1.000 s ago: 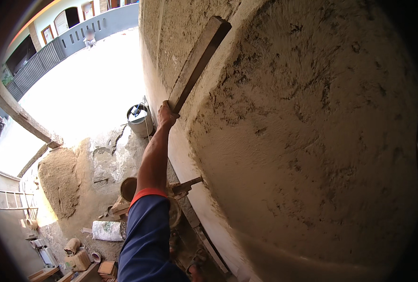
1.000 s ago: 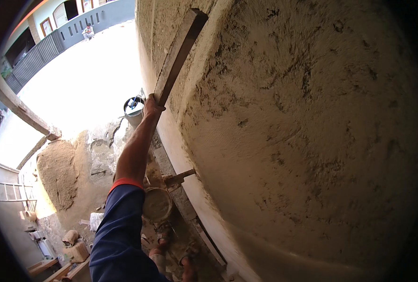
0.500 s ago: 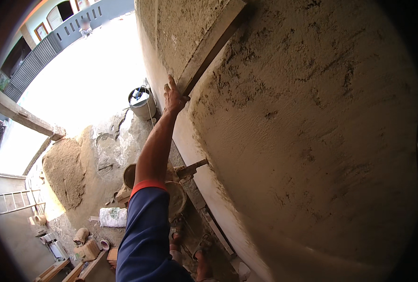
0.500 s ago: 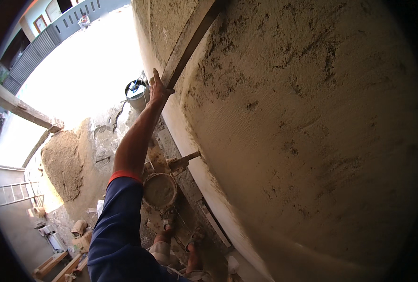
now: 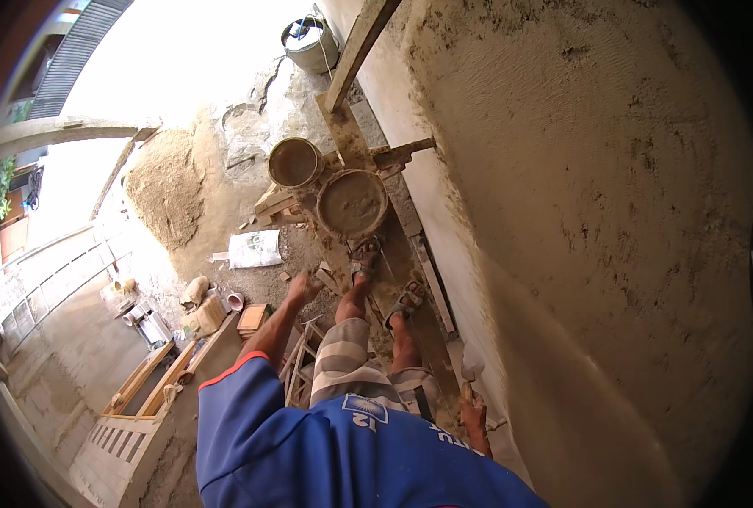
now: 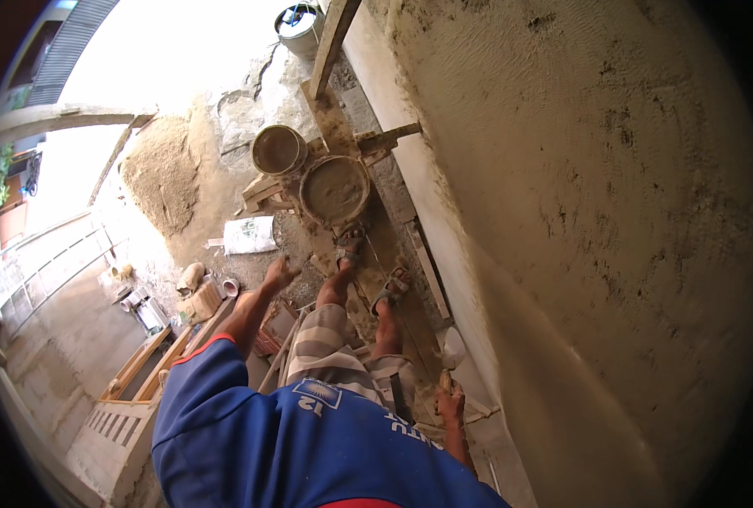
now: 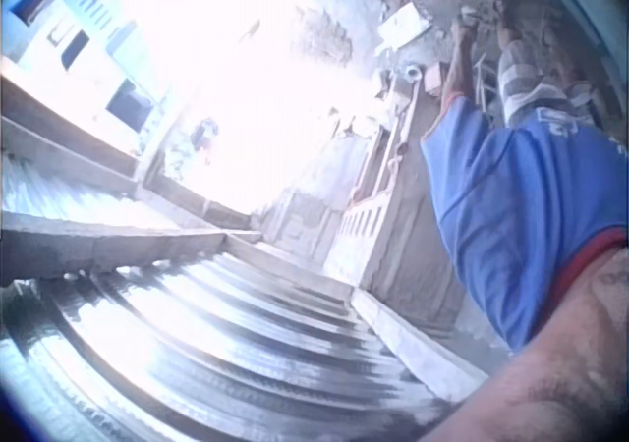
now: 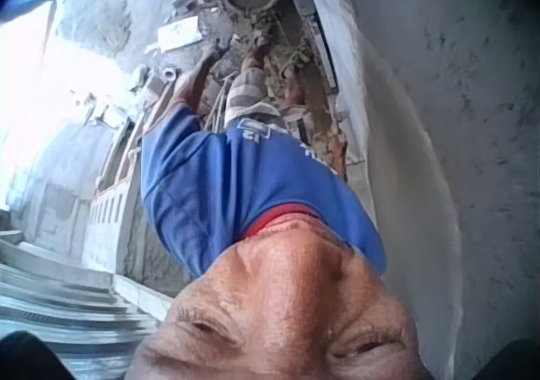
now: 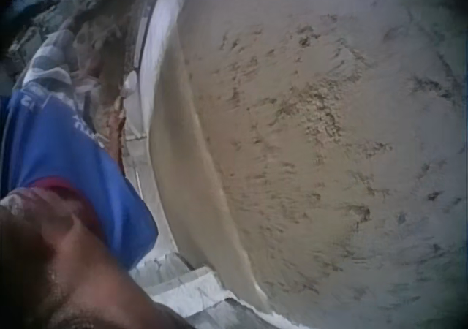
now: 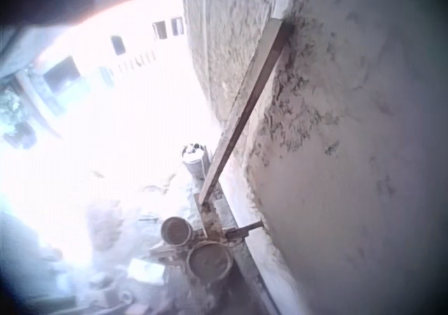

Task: The person applies plaster to a wall using a trowel and smooths the surface with a long wooden board, receiving buckets of material from a helper below.

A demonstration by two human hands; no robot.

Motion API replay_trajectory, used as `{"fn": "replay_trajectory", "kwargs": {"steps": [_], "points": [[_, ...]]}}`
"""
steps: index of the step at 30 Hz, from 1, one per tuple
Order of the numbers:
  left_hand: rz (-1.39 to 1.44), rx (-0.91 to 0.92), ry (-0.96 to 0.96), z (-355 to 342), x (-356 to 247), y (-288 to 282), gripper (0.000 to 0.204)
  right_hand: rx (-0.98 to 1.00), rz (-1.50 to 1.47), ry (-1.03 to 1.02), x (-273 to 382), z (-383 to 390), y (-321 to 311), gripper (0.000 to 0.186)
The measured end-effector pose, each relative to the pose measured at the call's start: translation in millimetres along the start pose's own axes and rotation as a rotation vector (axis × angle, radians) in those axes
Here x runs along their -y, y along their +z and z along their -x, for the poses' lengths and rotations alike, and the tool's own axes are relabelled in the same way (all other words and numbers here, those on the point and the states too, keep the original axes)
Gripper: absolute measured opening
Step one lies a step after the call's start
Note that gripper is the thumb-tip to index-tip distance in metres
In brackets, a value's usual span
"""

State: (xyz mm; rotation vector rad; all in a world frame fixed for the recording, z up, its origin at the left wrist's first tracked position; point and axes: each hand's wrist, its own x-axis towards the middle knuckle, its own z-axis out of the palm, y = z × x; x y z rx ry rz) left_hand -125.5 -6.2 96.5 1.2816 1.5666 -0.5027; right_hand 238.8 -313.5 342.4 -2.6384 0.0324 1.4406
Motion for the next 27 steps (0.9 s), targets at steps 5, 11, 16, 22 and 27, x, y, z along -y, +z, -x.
{"fn": "replay_trajectory", "kwargs": {"steps": [5, 11, 16, 22, 27], "points": [[0.208, -0.018, -0.389, 125, 144, 87, 0.047, 0.111, 0.058, -0.277, -75, -72, -15, 0.029], [0.47, -0.217, -0.257, 127, 156, 142, 0.05, 0.216, 0.057, -0.202, -33, -130, 17, 0.037], [0.564, -0.202, -0.066, 46, 47, 169, 0.057, 0.294, 0.119, -0.192, -49, -261, 111, 0.052], [0.43, -0.296, 0.225, -167, 6, 253, 0.065, -0.071, 0.07, -0.794, -86, -444, 315, 0.073], [0.252, -0.513, 0.347, -290, -9, 293, 0.072, -0.033, -0.054, -0.463, -76, -473, 435, 0.064]]}}
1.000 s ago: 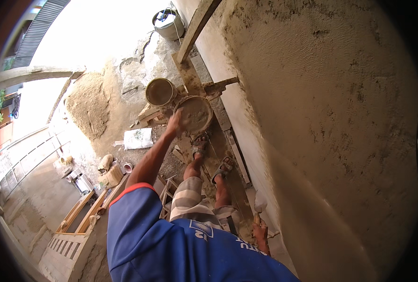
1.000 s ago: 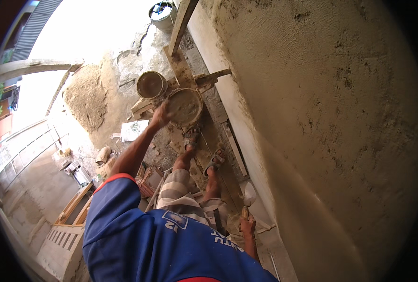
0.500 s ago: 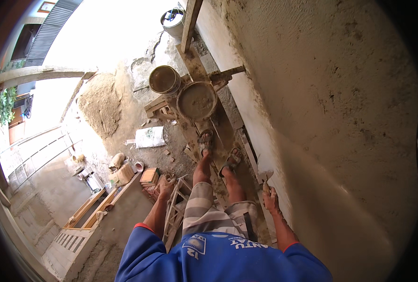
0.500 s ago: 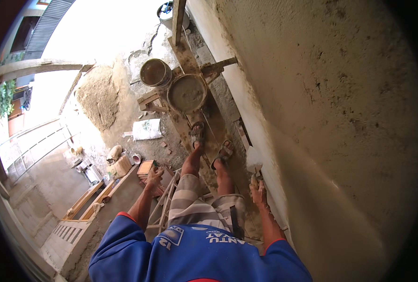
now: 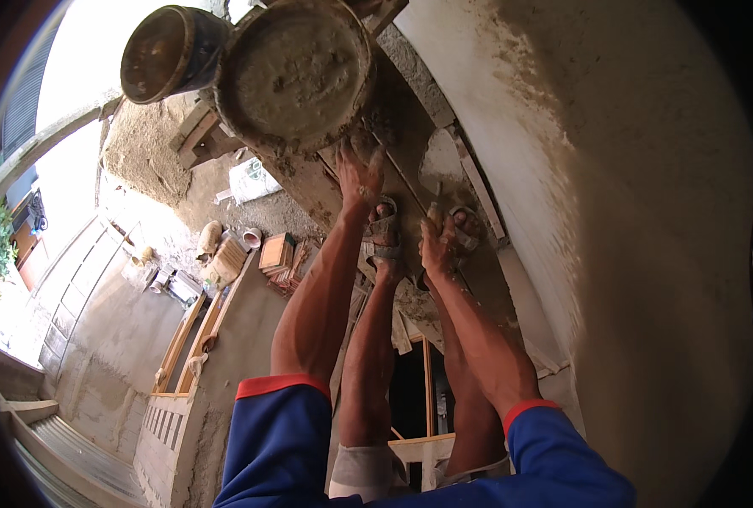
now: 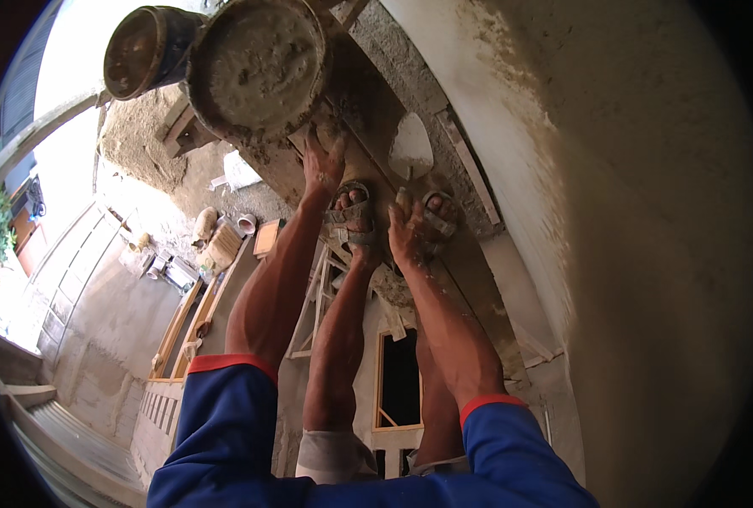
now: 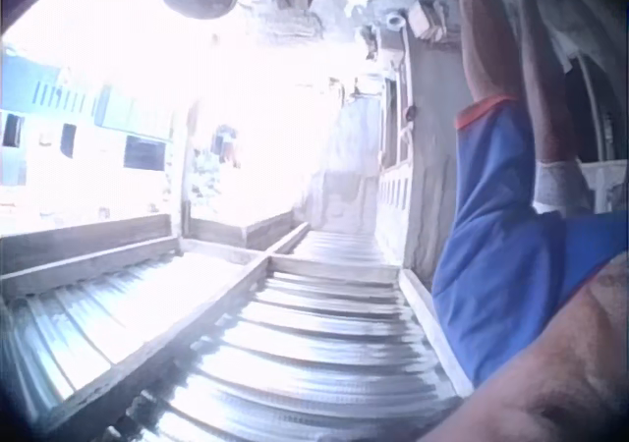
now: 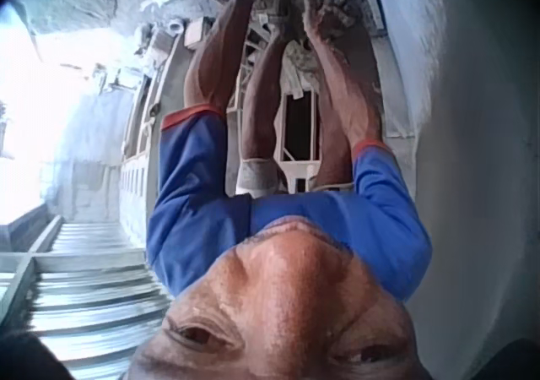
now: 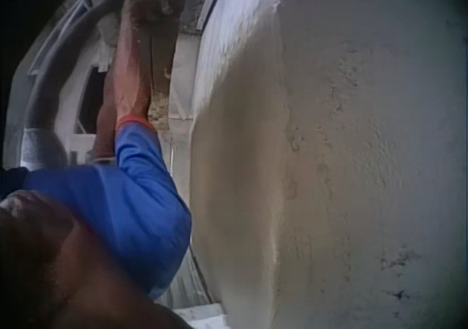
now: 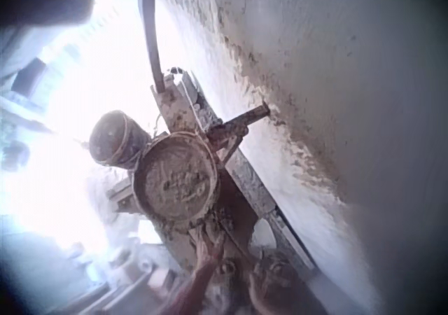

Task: The person applies plaster to a wall using a trowel and smooths the surface with a long wooden board, receiving buckets of material from a helper below.

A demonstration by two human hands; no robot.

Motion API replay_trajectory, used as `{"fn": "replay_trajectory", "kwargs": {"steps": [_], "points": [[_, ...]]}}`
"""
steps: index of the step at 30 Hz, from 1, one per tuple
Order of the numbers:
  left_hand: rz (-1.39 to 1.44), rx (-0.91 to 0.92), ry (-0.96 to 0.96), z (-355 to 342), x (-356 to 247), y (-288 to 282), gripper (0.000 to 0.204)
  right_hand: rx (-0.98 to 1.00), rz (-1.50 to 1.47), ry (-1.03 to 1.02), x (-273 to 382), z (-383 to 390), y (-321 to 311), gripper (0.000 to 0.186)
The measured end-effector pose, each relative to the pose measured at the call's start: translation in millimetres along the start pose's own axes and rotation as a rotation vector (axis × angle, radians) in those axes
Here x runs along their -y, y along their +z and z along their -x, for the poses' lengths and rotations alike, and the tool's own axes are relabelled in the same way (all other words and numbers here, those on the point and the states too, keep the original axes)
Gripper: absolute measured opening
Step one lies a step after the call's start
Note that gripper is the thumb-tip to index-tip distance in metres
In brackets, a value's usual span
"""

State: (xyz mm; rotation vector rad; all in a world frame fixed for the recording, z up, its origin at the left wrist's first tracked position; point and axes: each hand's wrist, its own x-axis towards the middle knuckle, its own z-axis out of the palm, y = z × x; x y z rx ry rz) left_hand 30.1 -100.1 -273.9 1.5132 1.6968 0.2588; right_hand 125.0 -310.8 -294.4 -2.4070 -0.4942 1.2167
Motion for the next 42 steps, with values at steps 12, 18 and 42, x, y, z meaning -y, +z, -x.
{"fn": "replay_trajectory", "kwargs": {"steps": [12, 18, 42], "points": [[0.238, -0.055, 0.136, -40, -15, 100, 0.089, -0.25, 0.035, -0.254, 15, -50, 96, 0.047], [0.075, -0.204, 0.226, -52, 25, 84, 0.09, -0.109, -0.188, -0.461, 71, -44, 99, 0.052], [0.316, -0.052, -0.177, 60, -29, -7, 0.072, 0.239, -0.28, -0.238, 157, -29, -64, 0.047]]}}
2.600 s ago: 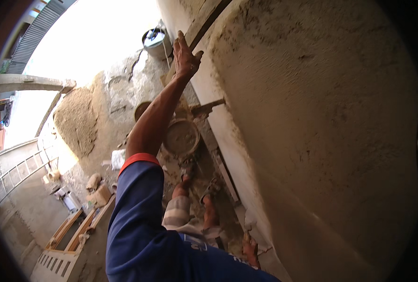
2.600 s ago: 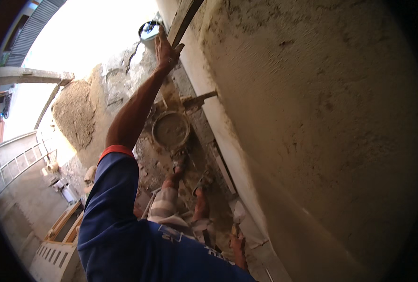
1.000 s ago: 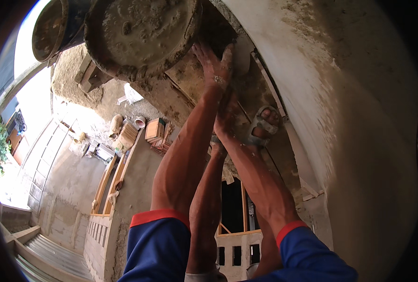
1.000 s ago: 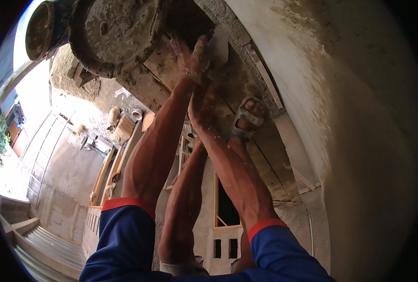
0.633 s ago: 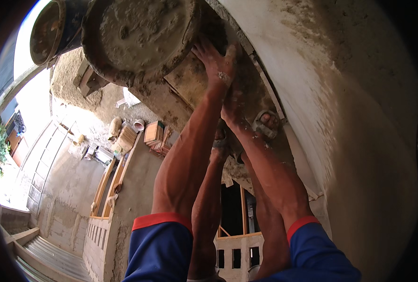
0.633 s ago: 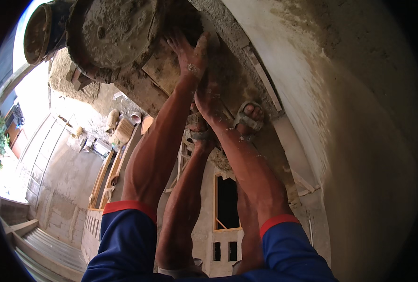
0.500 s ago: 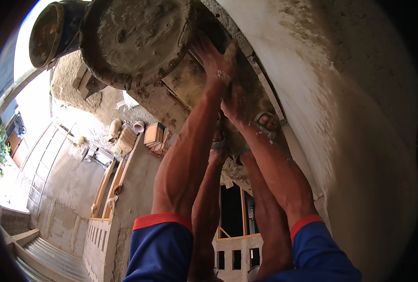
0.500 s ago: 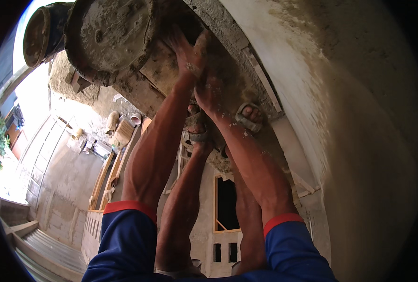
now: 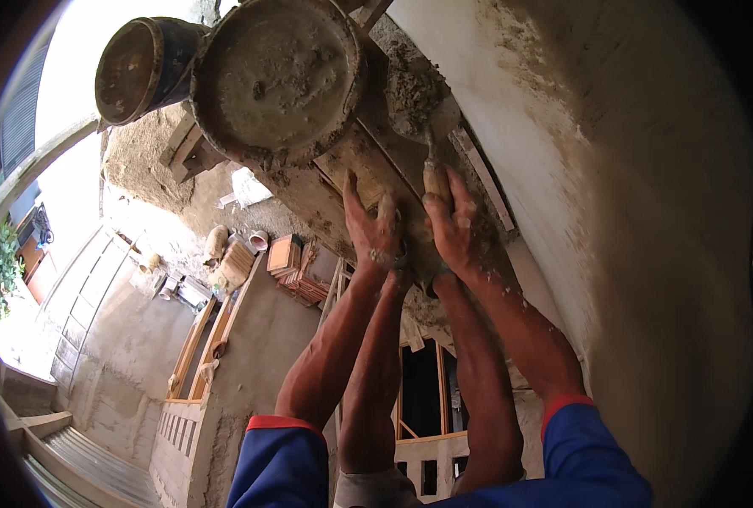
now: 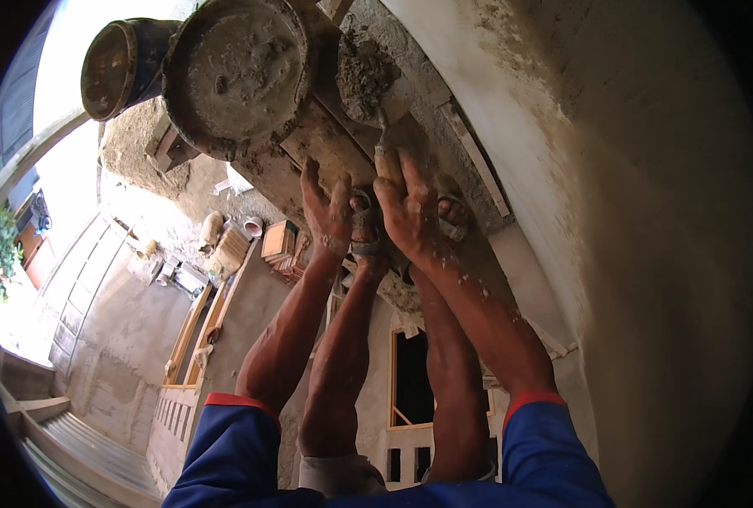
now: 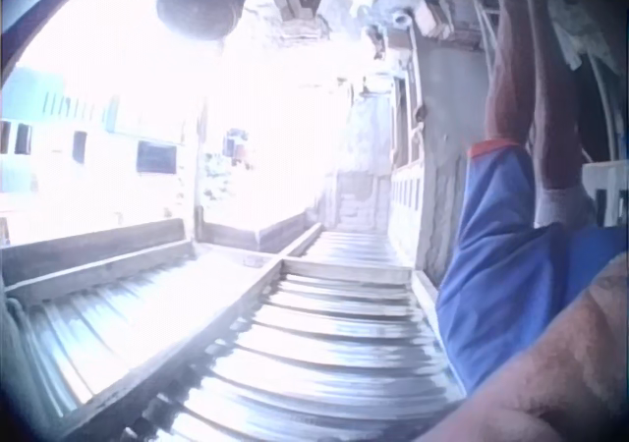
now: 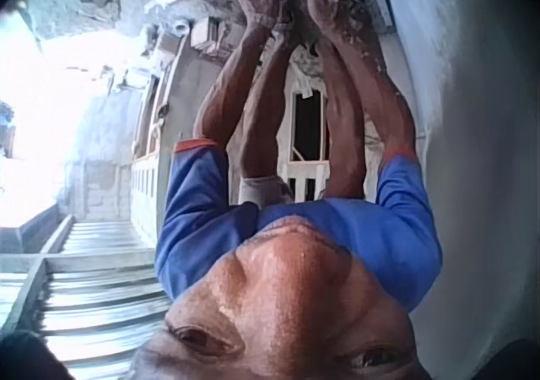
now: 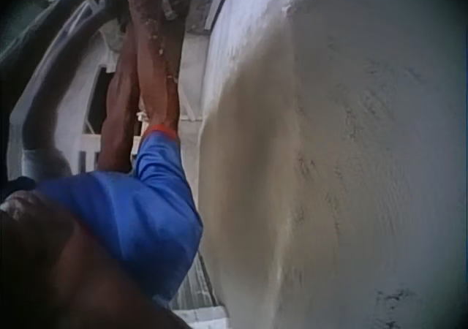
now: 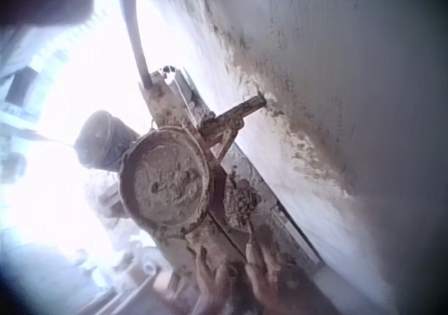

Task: The person applies plaster to a wall using a trowel and smooths the surface with a long wooden board, receiving buckets of material from a helper below.

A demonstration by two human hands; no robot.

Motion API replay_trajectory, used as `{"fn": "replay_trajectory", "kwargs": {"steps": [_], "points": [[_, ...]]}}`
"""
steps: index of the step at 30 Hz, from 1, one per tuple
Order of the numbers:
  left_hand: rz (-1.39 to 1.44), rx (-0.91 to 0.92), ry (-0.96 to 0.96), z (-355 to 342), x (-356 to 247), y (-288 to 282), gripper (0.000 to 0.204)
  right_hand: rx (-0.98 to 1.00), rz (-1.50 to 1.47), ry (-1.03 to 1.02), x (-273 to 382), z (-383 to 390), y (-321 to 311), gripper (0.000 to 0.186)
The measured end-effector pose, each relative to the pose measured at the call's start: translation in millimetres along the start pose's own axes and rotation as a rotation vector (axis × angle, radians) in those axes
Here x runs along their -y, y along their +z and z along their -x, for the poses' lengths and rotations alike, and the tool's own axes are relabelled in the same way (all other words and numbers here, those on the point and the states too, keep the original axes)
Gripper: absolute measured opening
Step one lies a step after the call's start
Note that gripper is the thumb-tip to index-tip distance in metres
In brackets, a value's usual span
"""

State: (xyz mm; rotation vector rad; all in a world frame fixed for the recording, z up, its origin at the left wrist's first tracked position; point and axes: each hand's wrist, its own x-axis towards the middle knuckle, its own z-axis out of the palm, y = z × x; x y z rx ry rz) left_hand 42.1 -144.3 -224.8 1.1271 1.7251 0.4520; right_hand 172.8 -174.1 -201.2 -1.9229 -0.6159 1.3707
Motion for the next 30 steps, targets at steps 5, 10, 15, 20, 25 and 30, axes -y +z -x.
{"fn": "replay_trajectory", "kwargs": {"steps": [5, 10, 15, 20, 25, 30], "points": [[-0.143, 0.026, -0.102, 31, 26, -38, 0.069, -0.03, 0.272, -0.295, 64, 26, 13, 0.047], [-0.174, 0.086, -0.023, 0, 29, -41, 0.068, 0.061, 0.272, -0.479, 63, -6, 33, 0.051], [-0.388, 0.13, 0.148, -41, 29, -10, 0.077, -0.101, 0.428, -0.225, 51, -59, -36, 0.04], [-0.571, 0.01, 0.393, -84, 63, 38, 0.088, 0.036, 0.651, -0.389, 3, -176, -59, 0.045], [-0.647, -0.075, 0.394, -107, 74, 54, 0.095, 0.365, 0.718, -0.719, 21, -249, -49, 0.024], [-0.645, -0.155, 0.462, -114, 73, 79, 0.092, 0.368, 0.568, -0.381, 31, -232, -96, 0.042]]}}
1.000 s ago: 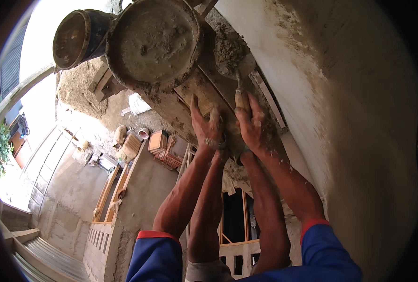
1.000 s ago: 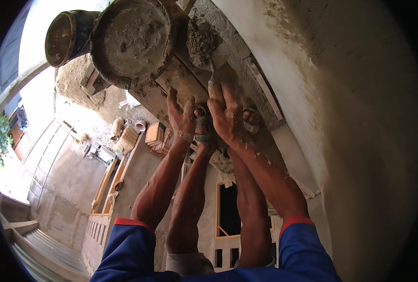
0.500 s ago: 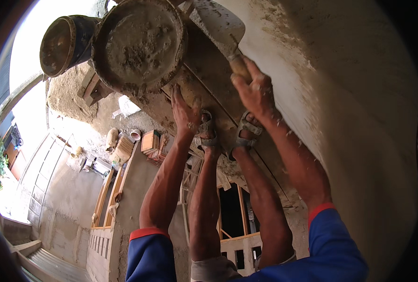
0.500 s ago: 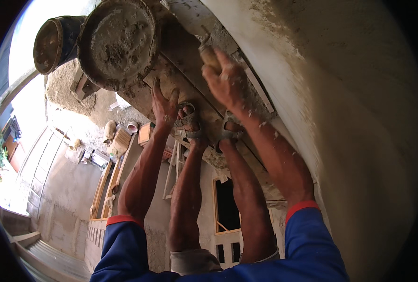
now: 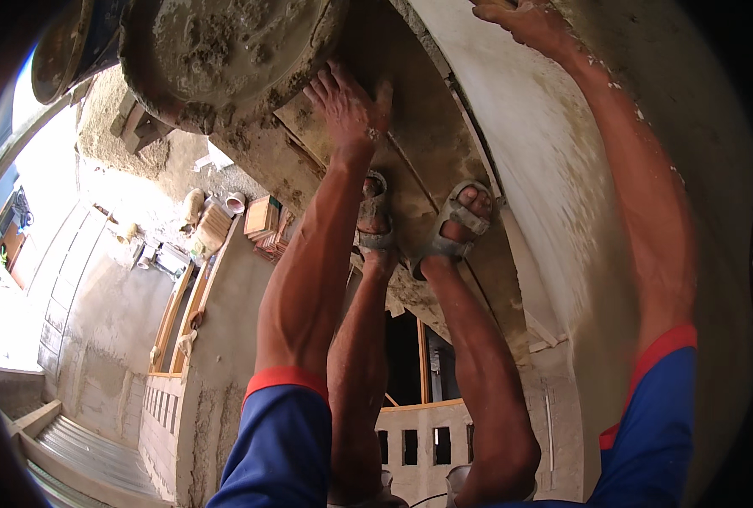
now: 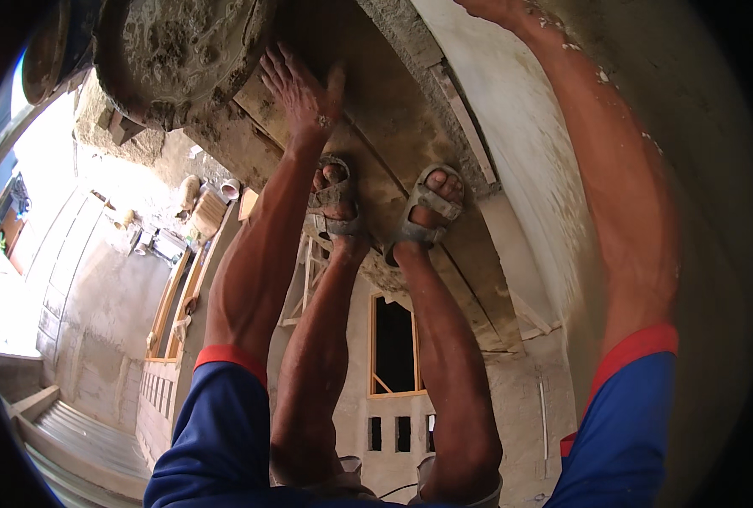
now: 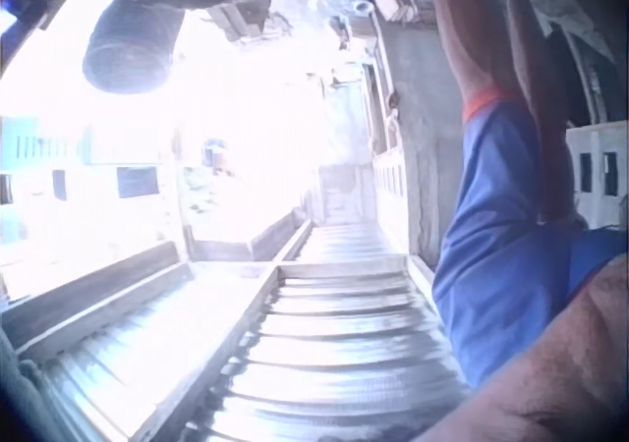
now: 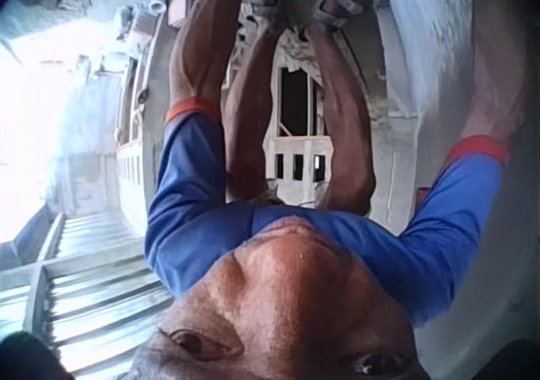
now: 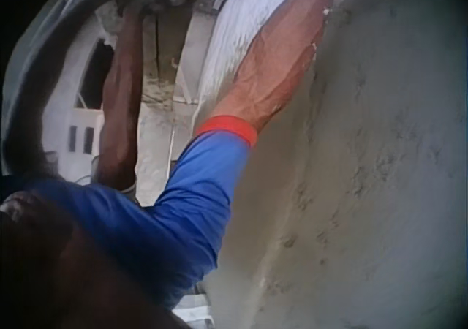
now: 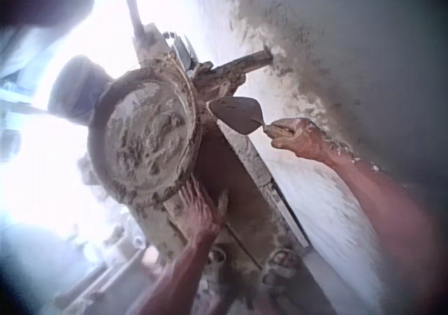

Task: The person applies plaster to a wall using a trowel and smooths the surface with a long wooden board, receiving buckets of material from a helper below.

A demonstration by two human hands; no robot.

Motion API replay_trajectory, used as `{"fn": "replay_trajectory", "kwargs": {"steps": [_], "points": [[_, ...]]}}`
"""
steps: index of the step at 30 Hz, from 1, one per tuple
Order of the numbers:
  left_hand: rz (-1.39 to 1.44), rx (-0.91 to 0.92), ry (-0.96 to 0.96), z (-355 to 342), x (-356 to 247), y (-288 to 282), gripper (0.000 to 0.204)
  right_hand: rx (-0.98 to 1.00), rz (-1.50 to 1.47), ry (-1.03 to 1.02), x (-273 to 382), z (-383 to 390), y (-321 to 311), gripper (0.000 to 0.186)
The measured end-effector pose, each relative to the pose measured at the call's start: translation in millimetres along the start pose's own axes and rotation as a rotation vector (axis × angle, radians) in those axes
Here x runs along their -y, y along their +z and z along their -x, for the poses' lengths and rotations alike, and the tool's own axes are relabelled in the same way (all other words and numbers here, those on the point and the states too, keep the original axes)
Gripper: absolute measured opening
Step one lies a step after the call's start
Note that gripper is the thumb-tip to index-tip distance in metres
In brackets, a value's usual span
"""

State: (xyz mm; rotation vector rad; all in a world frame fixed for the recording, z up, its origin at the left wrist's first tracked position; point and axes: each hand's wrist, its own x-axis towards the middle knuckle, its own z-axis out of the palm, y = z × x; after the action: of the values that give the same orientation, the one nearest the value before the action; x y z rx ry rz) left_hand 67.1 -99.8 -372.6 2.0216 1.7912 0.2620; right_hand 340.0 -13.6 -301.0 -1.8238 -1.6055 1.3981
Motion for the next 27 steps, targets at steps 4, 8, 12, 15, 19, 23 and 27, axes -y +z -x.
{"fn": "replay_trajectory", "kwargs": {"steps": [4, 8, 12, 15, 19, 23, 27], "points": [[-0.011, -0.059, 0.038, -11, 15, -2, 0.091, 0.038, -0.078, 0.042, 12, -16, 22, 0.047], [0.015, -0.104, 0.015, -15, 0, 9, 0.09, 0.345, 0.327, 0.089, 33, -25, 2, 0.044], [0.154, -0.145, 0.01, -7, -5, 14, 0.091, 0.236, 0.482, -0.092, -11, 1, 25, 0.048], [0.196, -0.136, 0.019, 2, -16, 19, 0.092, 0.337, 0.327, 0.015, -26, 30, 47, 0.051], [0.286, -0.091, -0.045, 14, -28, 20, 0.092, 0.249, 0.059, 0.189, -26, 91, 97, 0.057], [0.332, -0.074, -0.035, 23, -41, 19, 0.09, 0.104, -0.041, 0.216, -28, 139, 143, 0.056], [0.454, -0.019, -0.005, 31, -35, -8, 0.087, 0.135, -0.353, 0.436, 0, 160, 167, 0.053]]}}
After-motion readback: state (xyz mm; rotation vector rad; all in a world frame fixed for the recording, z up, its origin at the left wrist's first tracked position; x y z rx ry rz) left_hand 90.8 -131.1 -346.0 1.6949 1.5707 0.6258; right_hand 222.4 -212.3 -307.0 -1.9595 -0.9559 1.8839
